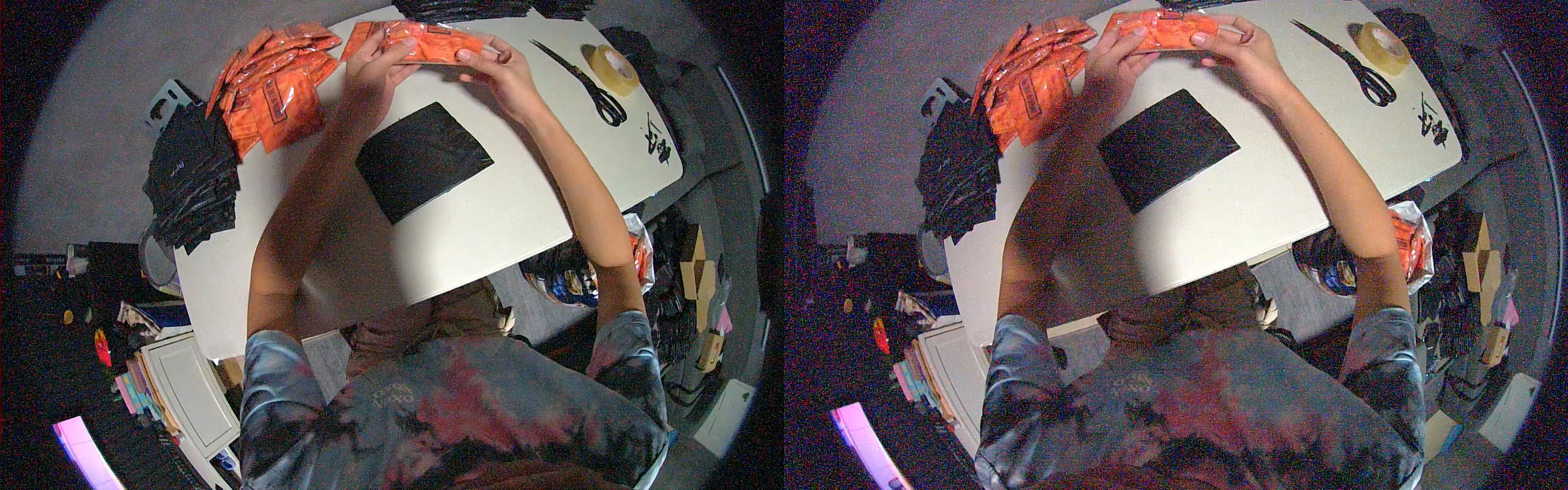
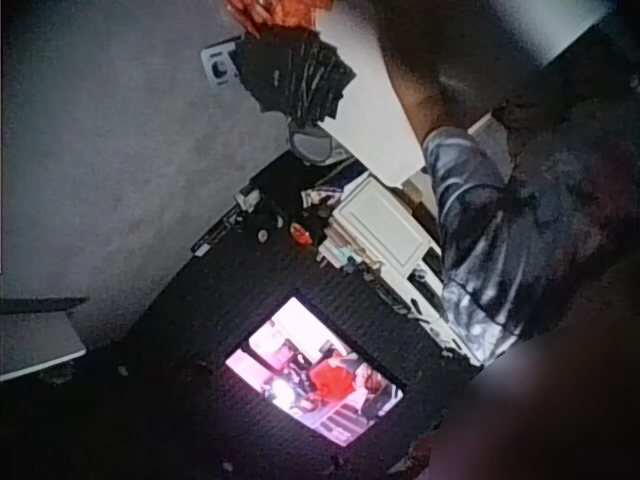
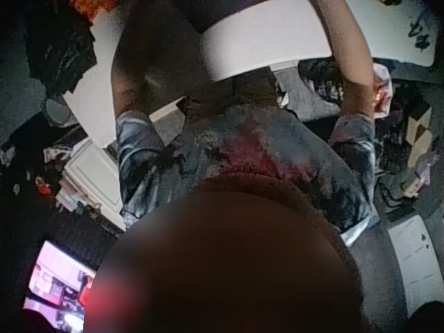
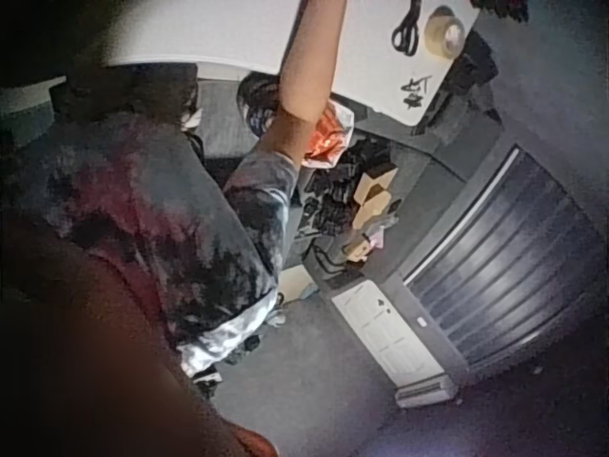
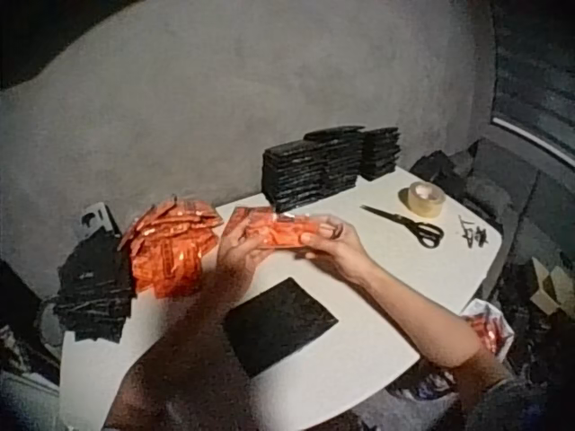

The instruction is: Packaging small orange packets into black plastic mailers for shipping.

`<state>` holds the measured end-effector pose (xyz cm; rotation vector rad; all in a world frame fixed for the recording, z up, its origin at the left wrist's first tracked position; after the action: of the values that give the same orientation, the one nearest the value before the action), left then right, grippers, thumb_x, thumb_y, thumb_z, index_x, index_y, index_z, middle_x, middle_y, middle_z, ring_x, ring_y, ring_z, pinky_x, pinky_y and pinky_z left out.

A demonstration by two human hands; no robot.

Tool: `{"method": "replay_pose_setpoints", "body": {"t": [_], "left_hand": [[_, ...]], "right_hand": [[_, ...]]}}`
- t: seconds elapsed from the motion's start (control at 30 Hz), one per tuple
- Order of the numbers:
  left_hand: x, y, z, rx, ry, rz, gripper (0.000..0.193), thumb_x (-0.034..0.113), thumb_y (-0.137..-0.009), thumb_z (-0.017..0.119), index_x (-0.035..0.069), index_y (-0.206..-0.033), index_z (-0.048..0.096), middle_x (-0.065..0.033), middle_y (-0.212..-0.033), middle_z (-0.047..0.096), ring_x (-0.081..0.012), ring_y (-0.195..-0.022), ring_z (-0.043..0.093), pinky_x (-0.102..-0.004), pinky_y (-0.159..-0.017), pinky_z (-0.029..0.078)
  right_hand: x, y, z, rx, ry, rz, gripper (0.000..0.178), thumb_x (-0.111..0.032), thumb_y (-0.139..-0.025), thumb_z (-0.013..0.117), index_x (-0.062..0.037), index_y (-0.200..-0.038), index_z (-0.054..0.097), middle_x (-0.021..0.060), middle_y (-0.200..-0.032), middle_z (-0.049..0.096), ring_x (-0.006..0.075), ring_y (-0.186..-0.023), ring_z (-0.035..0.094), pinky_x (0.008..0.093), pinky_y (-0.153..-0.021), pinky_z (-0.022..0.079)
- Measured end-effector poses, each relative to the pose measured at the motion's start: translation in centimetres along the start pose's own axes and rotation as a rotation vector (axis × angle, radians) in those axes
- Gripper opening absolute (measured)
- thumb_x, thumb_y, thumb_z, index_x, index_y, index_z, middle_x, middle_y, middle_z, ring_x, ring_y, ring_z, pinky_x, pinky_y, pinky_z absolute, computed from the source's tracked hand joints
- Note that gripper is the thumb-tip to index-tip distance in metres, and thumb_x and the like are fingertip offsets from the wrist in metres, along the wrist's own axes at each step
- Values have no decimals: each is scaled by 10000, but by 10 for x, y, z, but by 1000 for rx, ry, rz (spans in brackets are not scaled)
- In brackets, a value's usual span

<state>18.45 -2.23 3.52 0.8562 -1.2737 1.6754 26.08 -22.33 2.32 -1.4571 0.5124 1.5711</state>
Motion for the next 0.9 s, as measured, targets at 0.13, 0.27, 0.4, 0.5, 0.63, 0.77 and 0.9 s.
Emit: {"method": "replay_pose_setpoints", "body": {"t": [0.13, 0.27, 0.4, 0.5, 0.63, 0.77, 0.9], "left_hand": [[-7, -2, 1, 27, 107, -39, 378, 172, -972, 609, -31, -1285, 555, -151, -1247, 605, -245, -1171, 619, -390, -989, 529], [0, 2, 9, 33, 195, -44, 433, 191, -970, 614, -58, -1316, 538, -154, -1260, 618, -256, -1160, 632, -390, -1013, 527], [14, 1, 6, 104, -105, -79, 436, 259, -976, 624, -42, -1287, 574, -130, -1184, 669, -240, -1096, 668, -354, -914, 569], [11, -5, -3, 30, -511, -250, 392, 309, -970, 638, -6, -1203, 654, -101, -1114, 714, -231, -1001, 699, -337, -817, 577], [-13, 24, 12, -359, -935, 101, 275, 295, -950, 652, 83, -1106, 733, -133, -1052, 700, -293, -918, 688, -374, -847, 545], [-27, 37, 21, -539, -1094, 373, 269, 189, -881, 688, 112, -1135, 736, -141, -1083, 578, -296, -1037, 589, -374, -958, 465], [-24, 32, -2, -552, -1151, 399, 246, 157, -841, 734, 108, -1081, 749, -115, -1063, 616, -281, -1041, 607, -372, -955, 472]], "right_hand": [[-5, -2, -5, 14, 79, 85, 361, -165, -948, 686, 14, -1256, 625, 89, -1132, 702, 131, -961, 683, 270, -814, 593], [-4, -6, -15, -65, 107, 148, 335, -178, -957, 674, 8, -1233, 642, 75, -1130, 699, 121, -934, 681, 257, -787, 589], [-1, -17, -47, -11, 101, 94, 337, -233, -978, 642, -1, -1222, 652, 78, -1135, 692, 136, -965, 673, 265, -798, 582], [-16, -32, -102, 129, 17, -56, 377, -239, -1001, 599, 6, -1286, 598, 97, -1231, 650, 186, -1086, 656, 277, -884, 560], [-26, -33, -106, 144, -106, -41, 443, -181, -1000, 582, 50, -1367, 491, 156, -1330, 574, 240, -1208, 594, 332, -1061, 497], [-14, -30, -102, 89, -84, -20, 454, -148, -992, 585, 62, -1379, 472, 176, -1350, 552, 255, -1227, 577, 351, -1084, 488], [-16, -23, -79, 61, -36, 31, 426, -107, -986, 585, 51, -1371, 493, 167, -1332, 572, 232, -1224, 578, 367, -1075, 498]]}}
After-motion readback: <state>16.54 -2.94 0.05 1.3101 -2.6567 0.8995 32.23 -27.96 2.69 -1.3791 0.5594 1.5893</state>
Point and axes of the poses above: each hand's wrist, its own y-axis away from the middle knuckle, its own z-axis out of the palm, x = y × z, the point moved 2 cm from there along -y, towards the middle knuckle
